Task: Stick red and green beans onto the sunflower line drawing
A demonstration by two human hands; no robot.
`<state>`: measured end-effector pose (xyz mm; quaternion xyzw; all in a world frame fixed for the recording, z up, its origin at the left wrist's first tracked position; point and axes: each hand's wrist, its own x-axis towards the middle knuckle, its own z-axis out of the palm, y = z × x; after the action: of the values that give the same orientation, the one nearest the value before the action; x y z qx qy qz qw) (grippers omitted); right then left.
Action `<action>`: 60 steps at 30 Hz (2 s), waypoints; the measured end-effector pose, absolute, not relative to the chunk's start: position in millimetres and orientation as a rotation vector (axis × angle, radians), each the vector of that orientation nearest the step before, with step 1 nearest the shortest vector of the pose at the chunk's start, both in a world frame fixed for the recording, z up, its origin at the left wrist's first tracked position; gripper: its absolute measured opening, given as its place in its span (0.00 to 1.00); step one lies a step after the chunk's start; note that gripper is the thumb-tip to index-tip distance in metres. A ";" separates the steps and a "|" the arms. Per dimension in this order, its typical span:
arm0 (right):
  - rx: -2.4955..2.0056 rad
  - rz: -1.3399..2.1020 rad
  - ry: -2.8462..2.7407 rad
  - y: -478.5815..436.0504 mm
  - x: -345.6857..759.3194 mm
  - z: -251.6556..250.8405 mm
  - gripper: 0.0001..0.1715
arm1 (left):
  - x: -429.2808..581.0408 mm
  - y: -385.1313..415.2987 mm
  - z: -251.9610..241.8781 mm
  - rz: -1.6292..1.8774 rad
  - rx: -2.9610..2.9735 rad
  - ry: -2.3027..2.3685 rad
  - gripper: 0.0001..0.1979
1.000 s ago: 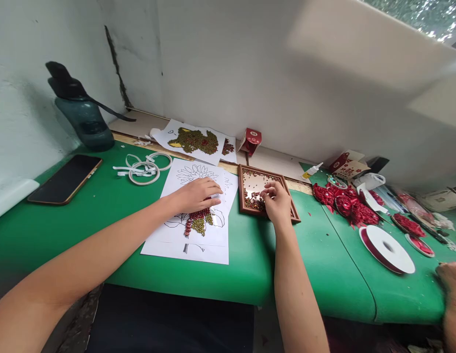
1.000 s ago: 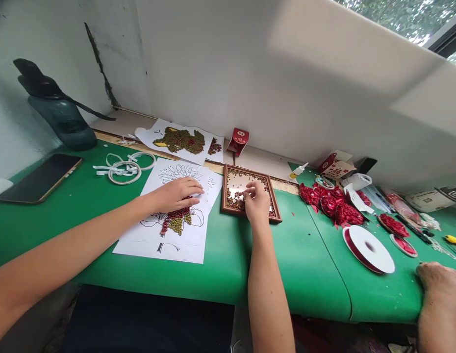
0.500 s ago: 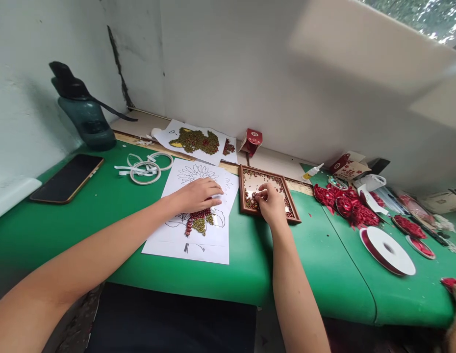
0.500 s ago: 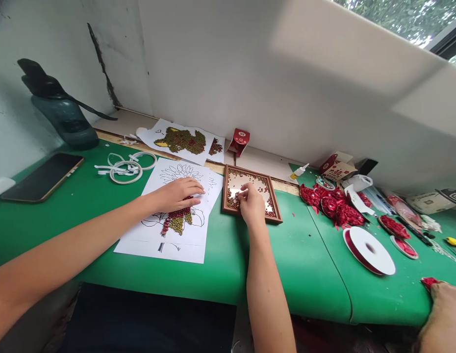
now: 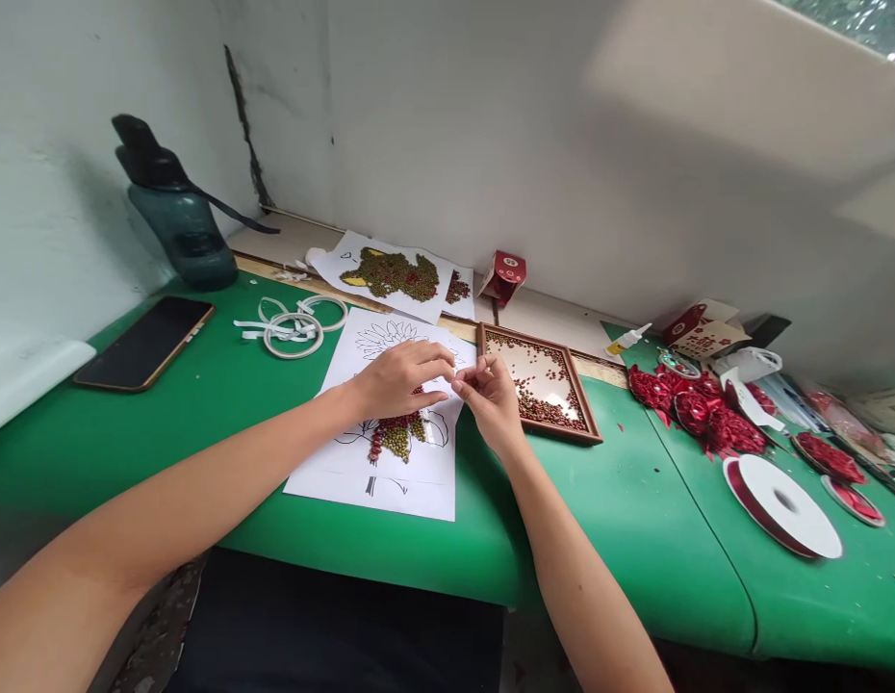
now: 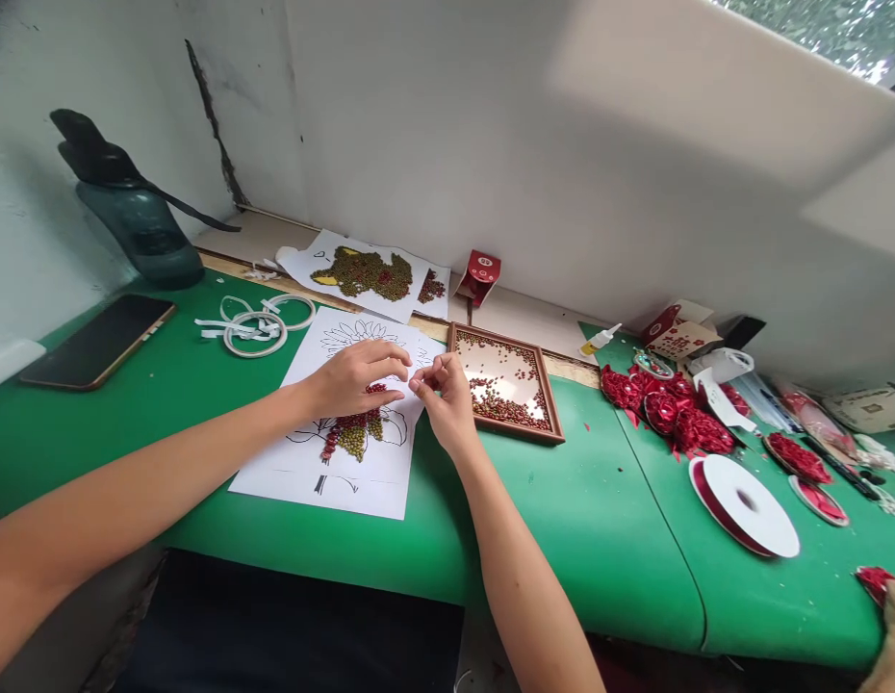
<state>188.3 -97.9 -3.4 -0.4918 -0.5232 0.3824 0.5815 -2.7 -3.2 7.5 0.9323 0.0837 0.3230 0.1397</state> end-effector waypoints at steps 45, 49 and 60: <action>-1.198 0.893 -1.303 -103.5 184.6 -0.7 0.10 | -12.4 7.3 7.0 0.642 2.727 0.249 0.06; -1.226 0.875 -1.330 -103.2 184.6 -2.0 0.08 | -12.8 5.8 9.1 0.605 2.722 0.240 0.06; -1.320 0.794 -1.477 -105.7 183.5 -1.3 0.03 | -16.9 10.2 9.6 0.509 2.666 0.271 0.10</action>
<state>183.5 -105.7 -1.3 -0.5418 -0.6061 0.3260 0.4825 -16.9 10.2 9.6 0.9565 0.0971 0.1825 0.2057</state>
